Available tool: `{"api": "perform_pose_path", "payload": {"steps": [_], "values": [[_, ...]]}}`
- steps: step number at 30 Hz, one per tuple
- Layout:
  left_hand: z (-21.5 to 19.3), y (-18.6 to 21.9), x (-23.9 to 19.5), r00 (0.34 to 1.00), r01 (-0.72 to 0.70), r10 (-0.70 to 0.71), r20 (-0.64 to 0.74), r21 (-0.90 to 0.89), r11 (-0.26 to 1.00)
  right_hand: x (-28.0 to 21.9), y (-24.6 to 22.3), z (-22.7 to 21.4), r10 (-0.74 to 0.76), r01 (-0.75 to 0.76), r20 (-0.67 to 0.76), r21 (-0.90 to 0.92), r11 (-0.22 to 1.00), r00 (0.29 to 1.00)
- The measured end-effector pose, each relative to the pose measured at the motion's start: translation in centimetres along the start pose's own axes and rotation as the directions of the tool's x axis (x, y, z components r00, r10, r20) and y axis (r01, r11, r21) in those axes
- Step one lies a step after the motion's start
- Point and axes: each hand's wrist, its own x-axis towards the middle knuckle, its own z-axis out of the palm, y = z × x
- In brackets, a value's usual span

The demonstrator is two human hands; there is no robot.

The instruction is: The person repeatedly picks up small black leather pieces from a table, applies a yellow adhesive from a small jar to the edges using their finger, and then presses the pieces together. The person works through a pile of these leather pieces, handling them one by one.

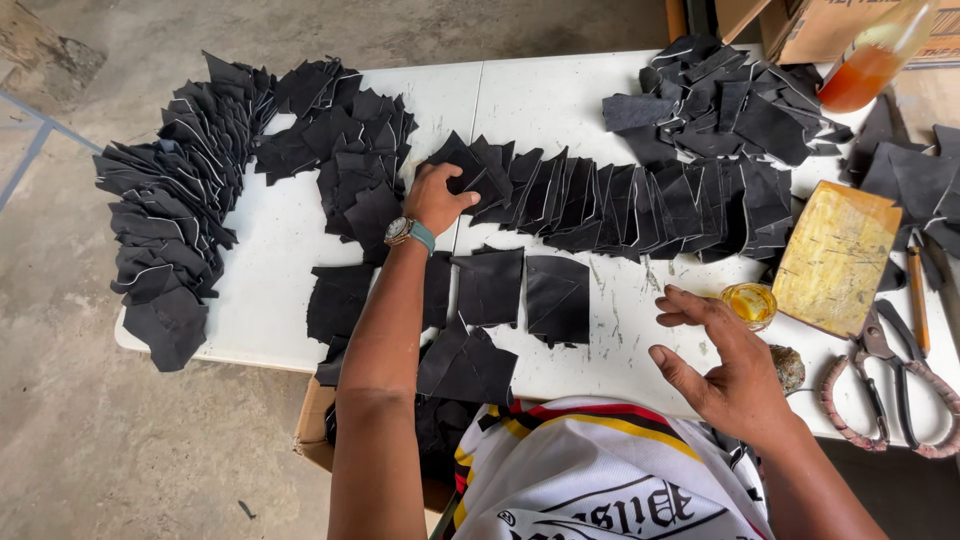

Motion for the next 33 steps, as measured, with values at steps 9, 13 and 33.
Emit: {"api": "perform_pose_path", "payload": {"steps": [9, 13, 33], "values": [[2.8, -3.8, 2.6, 0.981, -0.192, 0.179, 0.07, 0.395, 0.899, -0.1, 0.5, 0.2, -0.049, 0.049, -0.017, 0.023, 0.999, 0.999], [0.8, -6.3, 3.2, 0.959, -0.137, 0.224, -0.173, 0.41, 0.902, 0.0, 0.6, 0.1, 0.048, -0.048, -0.009, 0.078, 0.996, 0.999], [-0.2, 16.2, -16.9, 0.576, -0.813, 0.785, -0.227, -0.058, 0.58, 4.9, 5.9, 3.0, 0.346, -0.184, 0.013, 0.866, 0.466, 0.938]]}}
